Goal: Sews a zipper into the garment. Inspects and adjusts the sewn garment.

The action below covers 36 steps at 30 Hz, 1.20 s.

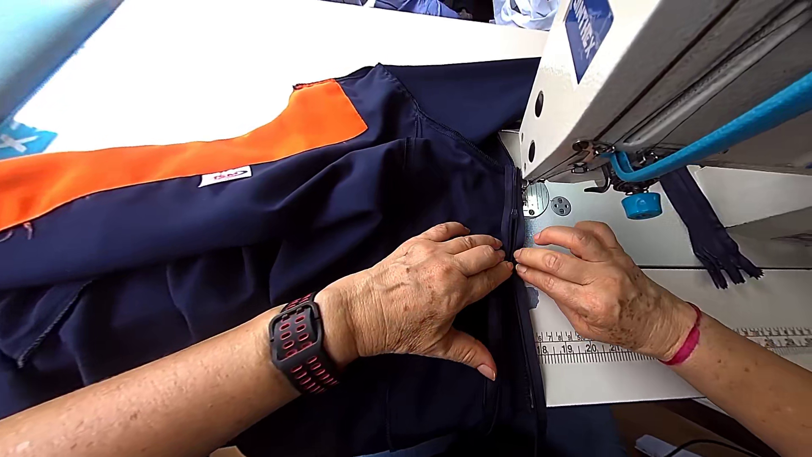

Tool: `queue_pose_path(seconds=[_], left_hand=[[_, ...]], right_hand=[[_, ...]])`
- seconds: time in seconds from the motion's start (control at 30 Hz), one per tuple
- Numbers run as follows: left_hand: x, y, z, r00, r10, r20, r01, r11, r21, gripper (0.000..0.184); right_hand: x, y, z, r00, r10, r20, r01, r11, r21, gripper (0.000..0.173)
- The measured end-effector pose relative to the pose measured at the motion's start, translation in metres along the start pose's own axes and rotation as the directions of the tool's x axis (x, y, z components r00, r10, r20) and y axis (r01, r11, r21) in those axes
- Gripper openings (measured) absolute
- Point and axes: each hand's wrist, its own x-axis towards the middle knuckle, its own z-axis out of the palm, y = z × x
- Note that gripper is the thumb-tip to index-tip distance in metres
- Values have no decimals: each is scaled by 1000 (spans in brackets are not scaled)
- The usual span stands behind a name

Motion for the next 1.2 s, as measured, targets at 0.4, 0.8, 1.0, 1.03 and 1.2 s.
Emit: queue_pose_path(seconds=[0.4,0.8,1.0,1.03,1.2], left_hand=[[-1,0,1,1000,1,8,-1,1000,30,70],[11,-20,-9,986,52,159,-59,998,38,82],[0,-20,3,991,34,130,-27,998,-56,85],[-1,-19,4,992,27,122,-20,998,-59,86],[16,-29,9,996,-16,92,21,998,-52,85]], right_hand=[[-1,6,2,1000,19,-9,-19,998,52,32],[-4,-6,10,995,98,-19,-98,995,-28,32],[-10,-8,11,991,132,-22,-133,991,-31,35],[-10,-8,11,991,133,-26,-133,991,-28,35],[-7,11,10,987,156,-36,-157,986,-52,36]])
